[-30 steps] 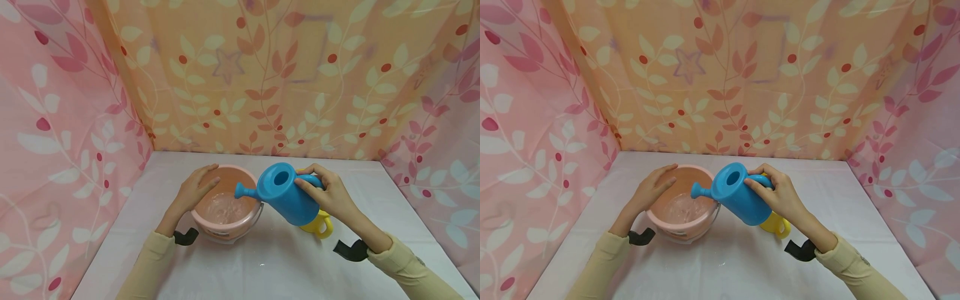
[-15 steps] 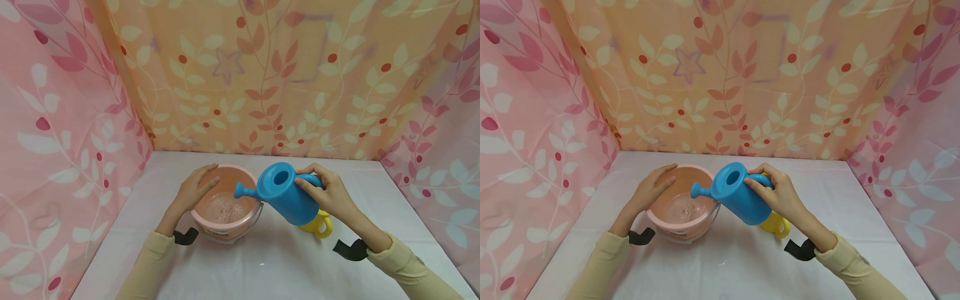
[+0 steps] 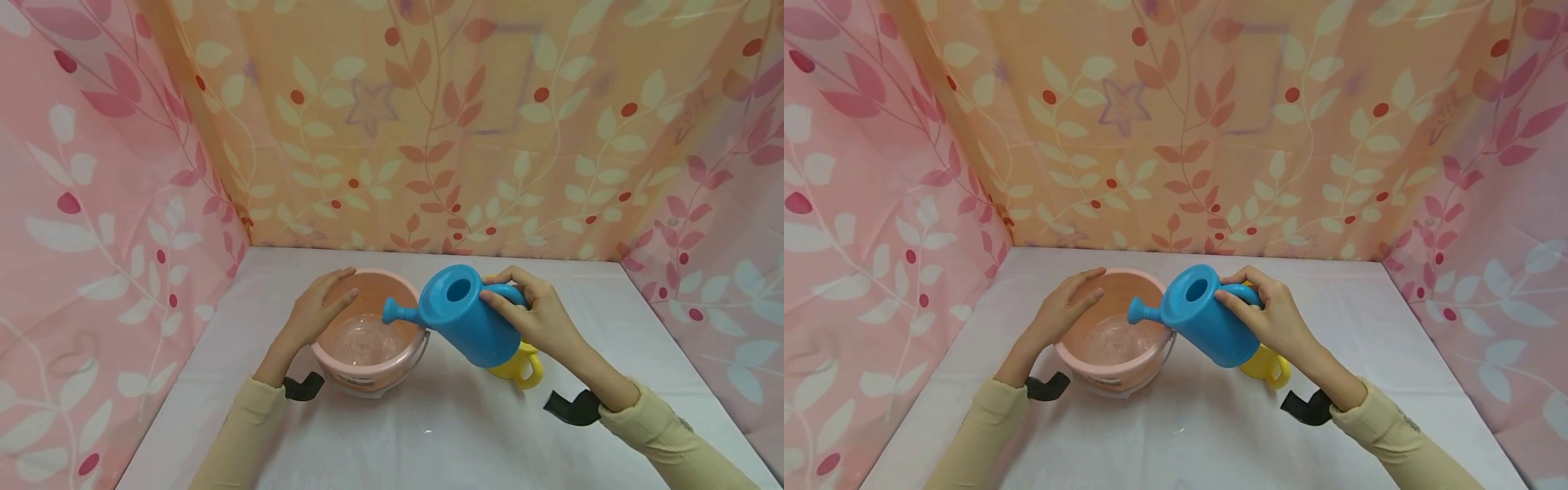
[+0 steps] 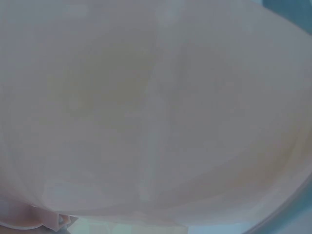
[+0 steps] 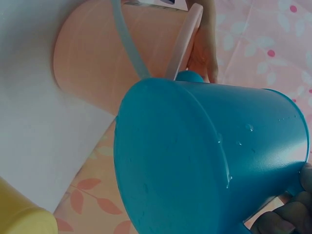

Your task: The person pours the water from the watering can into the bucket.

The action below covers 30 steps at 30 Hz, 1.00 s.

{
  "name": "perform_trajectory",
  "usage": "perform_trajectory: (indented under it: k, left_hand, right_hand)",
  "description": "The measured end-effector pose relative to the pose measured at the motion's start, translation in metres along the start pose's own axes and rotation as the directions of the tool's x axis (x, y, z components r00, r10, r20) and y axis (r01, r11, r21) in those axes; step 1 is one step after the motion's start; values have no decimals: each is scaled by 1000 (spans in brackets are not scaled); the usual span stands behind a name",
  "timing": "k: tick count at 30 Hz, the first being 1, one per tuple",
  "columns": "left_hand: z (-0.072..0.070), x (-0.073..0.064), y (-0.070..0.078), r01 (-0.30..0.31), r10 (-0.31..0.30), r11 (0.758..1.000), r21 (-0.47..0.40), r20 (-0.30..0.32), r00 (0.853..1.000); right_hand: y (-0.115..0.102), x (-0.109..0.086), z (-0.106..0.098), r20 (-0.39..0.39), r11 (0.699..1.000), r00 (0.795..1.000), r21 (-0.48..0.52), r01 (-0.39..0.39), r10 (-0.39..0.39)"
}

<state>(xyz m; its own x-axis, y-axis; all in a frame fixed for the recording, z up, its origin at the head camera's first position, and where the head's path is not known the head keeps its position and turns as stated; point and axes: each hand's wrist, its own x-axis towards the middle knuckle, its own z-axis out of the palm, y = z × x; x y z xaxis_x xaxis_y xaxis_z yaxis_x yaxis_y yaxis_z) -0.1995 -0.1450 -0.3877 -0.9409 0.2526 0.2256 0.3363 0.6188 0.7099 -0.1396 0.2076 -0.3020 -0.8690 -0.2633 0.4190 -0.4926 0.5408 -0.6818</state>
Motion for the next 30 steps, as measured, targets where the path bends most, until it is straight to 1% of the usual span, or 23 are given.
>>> perform_trajectory:
  k: [13,18,30]
  left_hand:
    - [1,0,-2,-1,1,1000,-14,-3,1000]
    - [1,-1,-1,2,-2,1000,-8,-5,1000]
    - [0,-1,-1,-20,20,1000,-6,-8,1000]
  right_hand:
    - [-4,-1,0,5,1000,1000,5,-21,21]
    - [-1,-1,1,6,999,999,4,-33,33]
    - [-3,-1,0,3,1000,1000,1,-31,31]
